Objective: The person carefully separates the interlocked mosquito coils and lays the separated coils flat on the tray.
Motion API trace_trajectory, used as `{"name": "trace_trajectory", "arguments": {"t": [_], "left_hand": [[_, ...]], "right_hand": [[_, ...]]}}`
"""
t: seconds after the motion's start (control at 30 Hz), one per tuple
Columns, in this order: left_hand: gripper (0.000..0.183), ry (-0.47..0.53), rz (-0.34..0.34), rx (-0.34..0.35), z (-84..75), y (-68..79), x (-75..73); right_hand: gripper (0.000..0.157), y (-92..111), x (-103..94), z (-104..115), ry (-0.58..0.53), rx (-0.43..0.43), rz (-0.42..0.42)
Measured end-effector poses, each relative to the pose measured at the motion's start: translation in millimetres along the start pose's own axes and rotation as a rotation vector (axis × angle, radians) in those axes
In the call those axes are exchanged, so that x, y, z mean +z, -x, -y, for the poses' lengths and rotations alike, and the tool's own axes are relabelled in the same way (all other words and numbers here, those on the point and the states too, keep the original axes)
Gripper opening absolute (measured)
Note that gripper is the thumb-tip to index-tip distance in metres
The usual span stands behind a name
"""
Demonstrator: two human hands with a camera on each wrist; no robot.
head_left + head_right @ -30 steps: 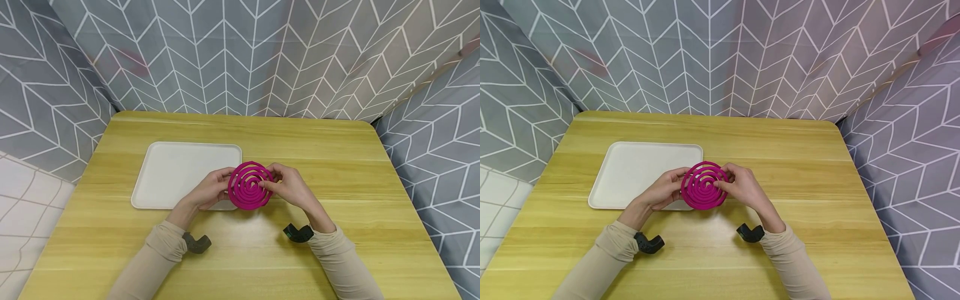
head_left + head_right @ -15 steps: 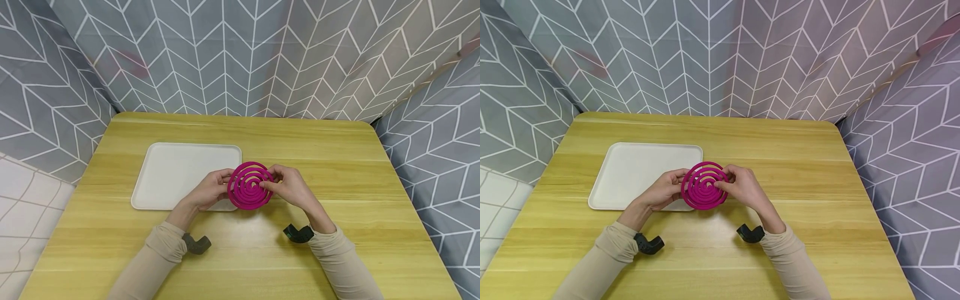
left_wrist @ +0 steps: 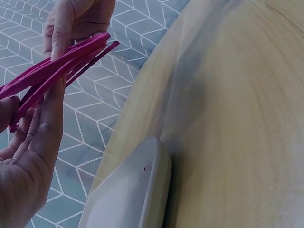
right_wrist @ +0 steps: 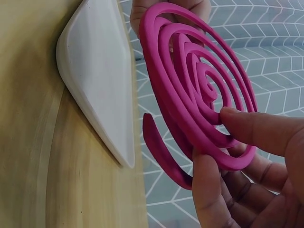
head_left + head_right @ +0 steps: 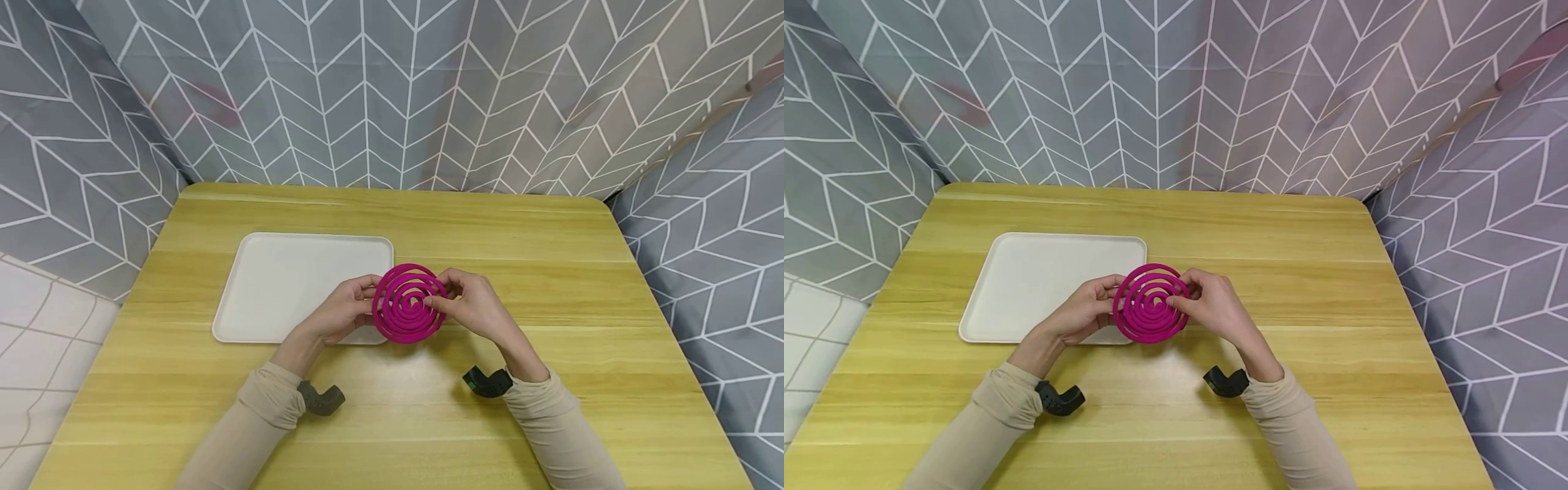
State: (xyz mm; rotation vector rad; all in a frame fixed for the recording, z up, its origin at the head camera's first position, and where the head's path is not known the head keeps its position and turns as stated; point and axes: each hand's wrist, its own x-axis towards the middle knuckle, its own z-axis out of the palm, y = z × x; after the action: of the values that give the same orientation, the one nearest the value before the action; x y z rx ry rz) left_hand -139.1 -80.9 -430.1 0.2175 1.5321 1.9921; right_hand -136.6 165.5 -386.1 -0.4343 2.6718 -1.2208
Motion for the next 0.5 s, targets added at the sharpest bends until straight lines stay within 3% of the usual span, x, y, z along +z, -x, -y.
{"name": "trace_trajectory", "arguments": {"t": [0.33,0.5], "left_hand": [[0.022,0.07,0.009,0.0,2.7,-1.8,0.1],[0.026,0.042,-0.001,-0.006,4.7,-2.8,-0.3]], "right_hand": [[0.018,-0.6,0.7,-0.4,0.002,-0.008,0.013],[0.019,-0.6,0.7,0.3,-0.007,-0.003,0.019]]}}
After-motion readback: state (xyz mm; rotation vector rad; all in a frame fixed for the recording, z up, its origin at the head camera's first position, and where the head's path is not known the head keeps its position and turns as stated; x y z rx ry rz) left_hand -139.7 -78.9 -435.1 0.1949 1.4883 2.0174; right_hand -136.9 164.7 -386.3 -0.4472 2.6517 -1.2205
